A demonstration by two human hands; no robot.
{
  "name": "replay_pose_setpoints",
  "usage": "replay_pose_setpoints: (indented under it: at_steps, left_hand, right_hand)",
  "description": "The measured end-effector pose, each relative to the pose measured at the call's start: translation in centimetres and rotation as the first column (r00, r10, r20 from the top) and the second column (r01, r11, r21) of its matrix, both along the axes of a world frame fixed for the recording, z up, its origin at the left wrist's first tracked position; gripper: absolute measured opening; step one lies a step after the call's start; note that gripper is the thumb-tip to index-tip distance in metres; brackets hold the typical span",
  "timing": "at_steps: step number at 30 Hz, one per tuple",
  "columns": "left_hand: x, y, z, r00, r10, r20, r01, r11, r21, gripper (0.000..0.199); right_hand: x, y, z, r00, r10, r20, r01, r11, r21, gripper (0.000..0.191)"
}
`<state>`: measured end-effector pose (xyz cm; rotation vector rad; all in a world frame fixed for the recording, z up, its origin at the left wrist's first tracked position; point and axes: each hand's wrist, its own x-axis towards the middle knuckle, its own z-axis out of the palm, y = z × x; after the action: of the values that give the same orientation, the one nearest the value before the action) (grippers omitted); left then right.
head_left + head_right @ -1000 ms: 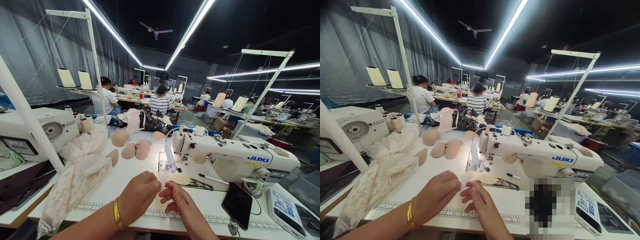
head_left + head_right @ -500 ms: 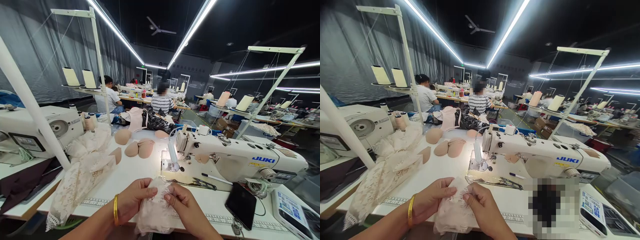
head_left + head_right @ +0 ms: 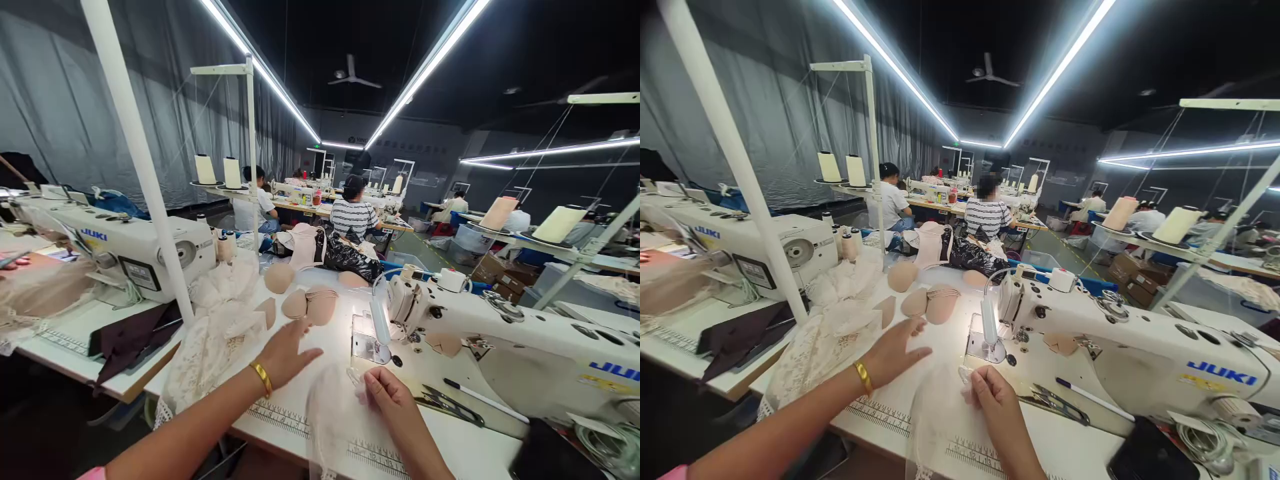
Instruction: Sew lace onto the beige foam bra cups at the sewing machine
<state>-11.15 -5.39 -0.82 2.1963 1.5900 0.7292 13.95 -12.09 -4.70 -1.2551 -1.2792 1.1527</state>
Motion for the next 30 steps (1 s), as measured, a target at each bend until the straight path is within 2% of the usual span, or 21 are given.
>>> replay_pose_setpoints:
  at_steps: [2, 4, 6, 9, 11, 12, 13, 14, 16, 17, 19, 22, 25, 26, 28, 30]
  left_hand:
    - [-2.3, 2.2, 0.8, 0.982, 0.158, -0.107, -0.15, 0.986, 0.077, 0.039]
    - [-4.1, 4.0, 1.5, 0.95, 0.266, -0.165, -0.254, 0.963, 0.092, 0.033]
    - [-5.1, 5.0, 2.0, 0.93, 0.309, -0.2, -0.294, 0.95, 0.101, 0.024]
    - [-5.0, 4.9, 3.1, 0.935, 0.302, -0.185, -0.276, 0.949, 0.152, 0.02]
    - [-4.0, 3.9, 4.1, 0.968, 0.227, -0.106, -0.209, 0.964, 0.163, 0.028]
    - [-3.3, 3.3, 4.5, 0.989, 0.139, -0.043, -0.132, 0.983, 0.131, 0.031]
    - [-2.5, 2.5, 5.0, 0.999, 0.009, 0.039, -0.012, 0.998, 0.061, 0.034]
    - [-1.7, 1.8, 5.3, 0.985, -0.136, 0.102, 0.14, 0.99, -0.034, 0.035]
    - [0.1, 0.6, 5.8, 0.916, -0.357, 0.182, 0.391, 0.895, -0.215, 0.033]
    - [0.9, 0.2, 5.8, 0.891, -0.418, 0.176, 0.452, 0.846, -0.282, 0.03]
    - [2.5, 0.0, 5.8, 0.878, -0.466, 0.112, 0.473, 0.808, -0.352, 0.025]
    - [4.3, 0.5, 5.9, 0.875, -0.484, 0.004, 0.452, 0.816, -0.36, 0.018]
    - [5.4, 1.2, 6.2, 0.867, -0.497, -0.034, 0.457, 0.821, -0.343, 0.015]
    - [5.6, 1.3, 6.4, 0.865, -0.501, -0.039, 0.462, 0.823, -0.332, 0.02]
    - [5.9, 1.5, 6.5, 0.842, -0.538, -0.021, 0.508, 0.807, -0.301, 0.044]
    - [6.0, 1.7, 6.3, 0.78, -0.625, 0.04, 0.606, 0.737, -0.298, 0.072]
  right_hand:
    - [0.0, 0.3, -0.5, 1.0, 0.006, 0.006, -0.006, 1.0, -0.01, 0.049]
    - [0.0, 0.4, -0.8, 1.0, 0.006, -0.002, -0.006, 1.0, -0.004, 0.048]
    - [0.0, 0.5, -0.8, 1.0, 0.004, -0.017, -0.004, 1.0, -0.004, 0.046]
    - [0.0, 0.7, -0.4, 0.999, 0.014, -0.049, -0.014, 1.0, -0.007, 0.045]
    - [0.0, 0.9, 0.1, 0.996, 0.02, -0.085, -0.021, 1.0, -0.013, 0.045]
    - [0.0, 0.9, 0.3, 0.994, 0.022, -0.108, -0.024, 0.999, -0.021, 0.045]
    - [0.0, 1.0, 0.5, 0.991, 0.022, -0.132, -0.026, 0.999, -0.033, 0.046]
    - [0.0, 1.1, 0.6, 0.987, 0.021, -0.159, -0.028, 0.999, -0.046, 0.048]
    - [0.1, 1.1, 0.8, 0.978, 0.022, -0.209, -0.039, 0.996, -0.077, 0.055]
    - [0.1, 1.0, 0.9, 0.973, 0.024, -0.228, -0.045, 0.995, -0.088, 0.059]
    - [0.2, 0.8, 1.1, 0.971, 0.029, -0.238, -0.053, 0.994, -0.097, 0.065]
    - [0.3, 0.4, 1.7, 0.987, 0.05, -0.153, -0.06, 0.996, -0.061, 0.063]
    - [0.2, 0.0, 2.5, 0.993, 0.1, -0.063, -0.101, 0.995, -0.009, 0.055]
    - [0.2, -0.1, 2.7, 0.992, 0.115, -0.045, -0.115, 0.993, 0.004, 0.052]
    - [0.1, -0.3, 3.1, 0.989, 0.146, -0.017, -0.146, 0.989, 0.024, 0.048]
    - [0.3, -0.5, 3.3, 0.982, 0.189, 0.007, -0.189, 0.981, 0.042, 0.042]
